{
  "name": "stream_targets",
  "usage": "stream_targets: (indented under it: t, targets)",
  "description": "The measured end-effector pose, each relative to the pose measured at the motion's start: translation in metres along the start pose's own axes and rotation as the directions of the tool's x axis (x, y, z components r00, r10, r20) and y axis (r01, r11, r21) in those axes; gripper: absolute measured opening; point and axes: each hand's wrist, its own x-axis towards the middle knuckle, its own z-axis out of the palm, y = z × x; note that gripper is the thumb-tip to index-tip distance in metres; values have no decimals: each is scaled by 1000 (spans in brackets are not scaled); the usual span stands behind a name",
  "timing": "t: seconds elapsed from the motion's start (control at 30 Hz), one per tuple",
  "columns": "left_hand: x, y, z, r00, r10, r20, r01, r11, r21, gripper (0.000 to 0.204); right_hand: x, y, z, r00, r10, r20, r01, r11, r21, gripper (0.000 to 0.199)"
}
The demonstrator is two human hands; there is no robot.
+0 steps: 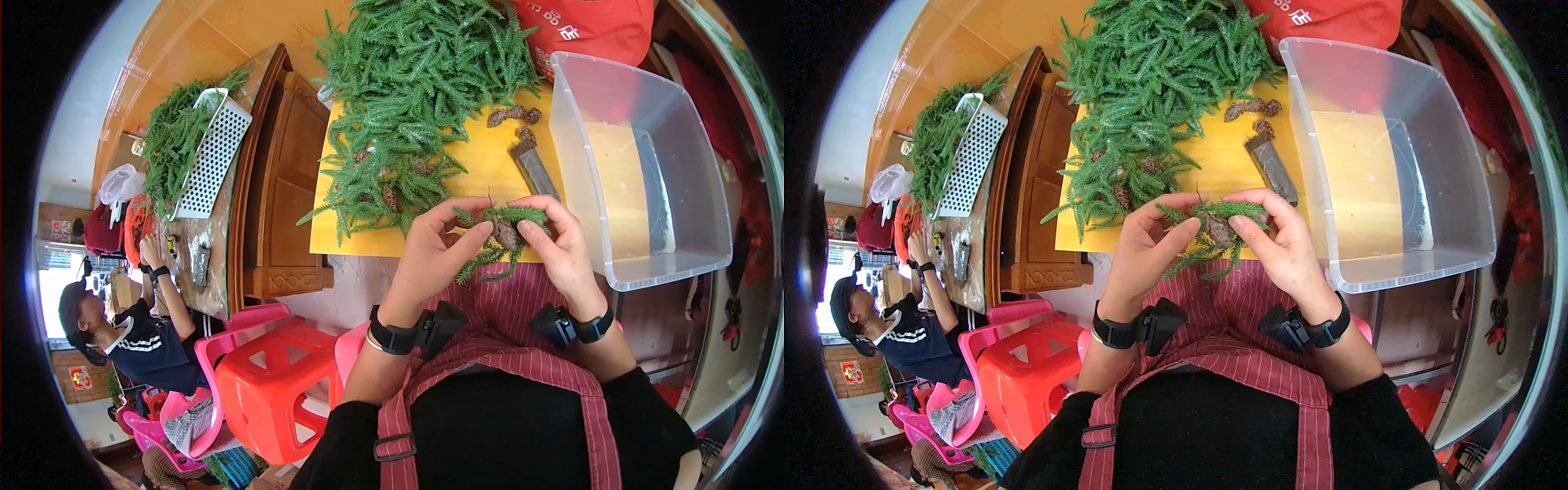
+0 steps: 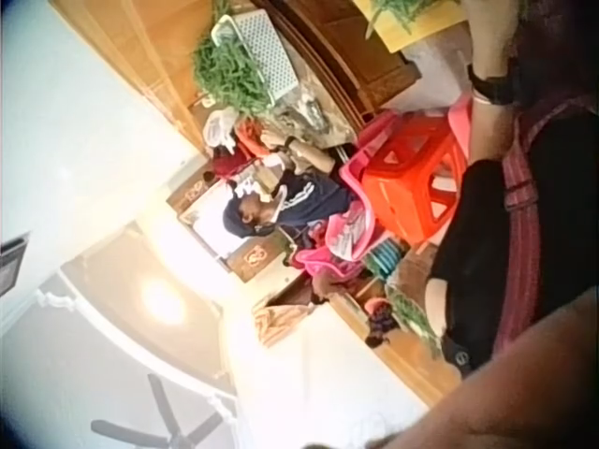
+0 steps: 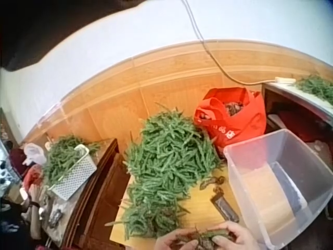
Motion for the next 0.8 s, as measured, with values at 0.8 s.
stream_targets:
  t: [0.8]
  targets:
    - [-2, 1, 4, 994, 100, -37, -99, 995, 12, 35, -2, -1, 2, 999, 51, 6, -51, 999, 4, 20]
